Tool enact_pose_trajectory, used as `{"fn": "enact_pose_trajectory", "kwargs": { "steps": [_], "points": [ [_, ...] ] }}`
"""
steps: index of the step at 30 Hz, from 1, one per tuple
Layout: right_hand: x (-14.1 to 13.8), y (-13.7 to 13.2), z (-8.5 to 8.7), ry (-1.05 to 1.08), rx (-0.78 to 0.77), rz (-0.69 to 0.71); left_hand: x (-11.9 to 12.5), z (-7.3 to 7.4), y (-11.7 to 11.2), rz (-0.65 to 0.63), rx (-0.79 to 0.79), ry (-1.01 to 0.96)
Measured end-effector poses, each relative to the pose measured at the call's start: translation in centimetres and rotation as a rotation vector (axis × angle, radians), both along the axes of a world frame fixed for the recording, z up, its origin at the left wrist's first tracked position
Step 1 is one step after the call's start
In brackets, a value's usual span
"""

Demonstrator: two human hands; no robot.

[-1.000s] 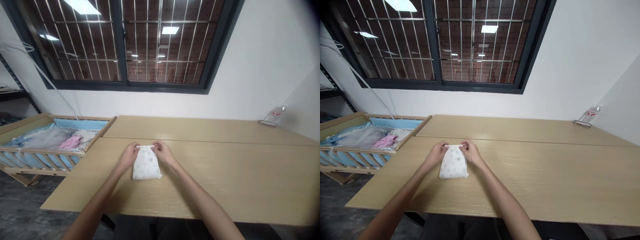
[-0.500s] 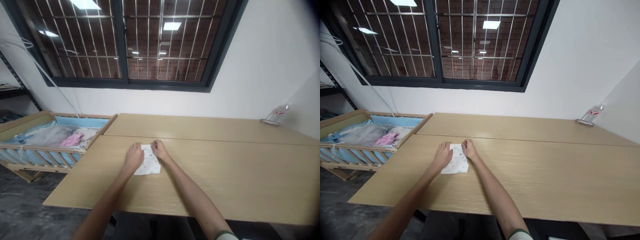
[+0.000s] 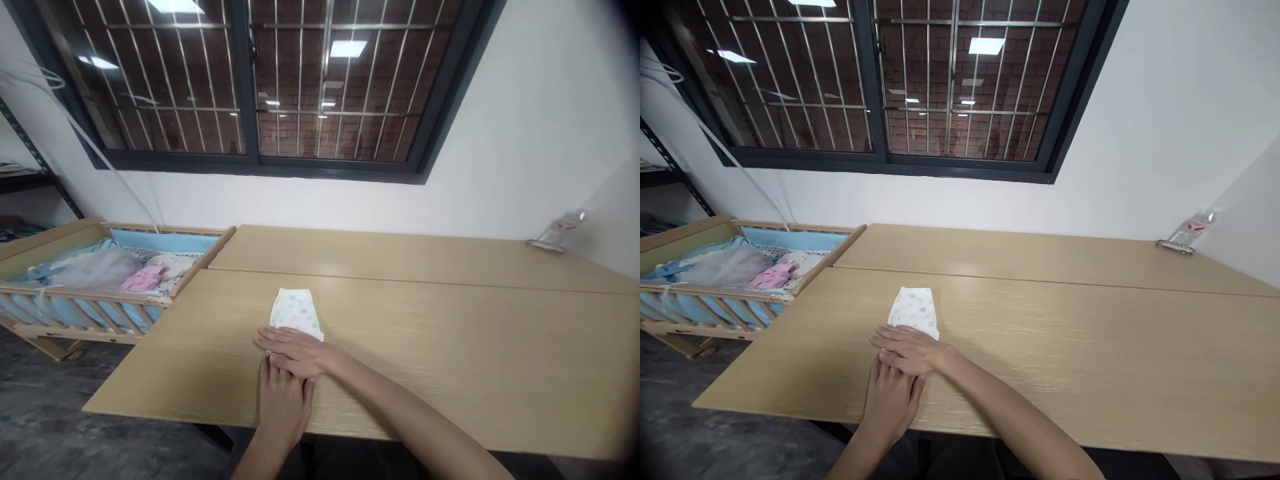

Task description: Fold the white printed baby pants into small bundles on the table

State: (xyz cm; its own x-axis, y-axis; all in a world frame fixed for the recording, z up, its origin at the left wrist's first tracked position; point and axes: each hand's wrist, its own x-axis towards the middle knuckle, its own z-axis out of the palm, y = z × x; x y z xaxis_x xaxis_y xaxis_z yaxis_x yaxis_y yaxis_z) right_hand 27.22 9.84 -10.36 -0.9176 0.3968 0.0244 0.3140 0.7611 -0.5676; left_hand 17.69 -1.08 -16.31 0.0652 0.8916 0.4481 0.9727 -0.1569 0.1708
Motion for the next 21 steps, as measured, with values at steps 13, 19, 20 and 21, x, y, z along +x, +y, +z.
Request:
{"fn": "enact_pose_trajectory", "kwargs": {
  "steps": [13,19,20,21],
  "points": [
    [1.2,9.6,-2.4,-0.141,0.203,-0.186,-0.1,0.3,0.1,0.014,0.019,-0.044],
    [1.6,12.3,-2.7,-0.139,0.237,-0.247,-0.2,0.3,0.1,0.021,0.019,-0.037],
    [1.6,12.4,-2.7,-0.14,0.241,-0.25,-0.2,0.3,0.1,0.02,0.017,-0.034],
    [1.5,12.5,-2.8,-0.143,0.246,-0.251,-0.2,0.3,0.1,0.019,0.016,-0.03]
  ]
}}
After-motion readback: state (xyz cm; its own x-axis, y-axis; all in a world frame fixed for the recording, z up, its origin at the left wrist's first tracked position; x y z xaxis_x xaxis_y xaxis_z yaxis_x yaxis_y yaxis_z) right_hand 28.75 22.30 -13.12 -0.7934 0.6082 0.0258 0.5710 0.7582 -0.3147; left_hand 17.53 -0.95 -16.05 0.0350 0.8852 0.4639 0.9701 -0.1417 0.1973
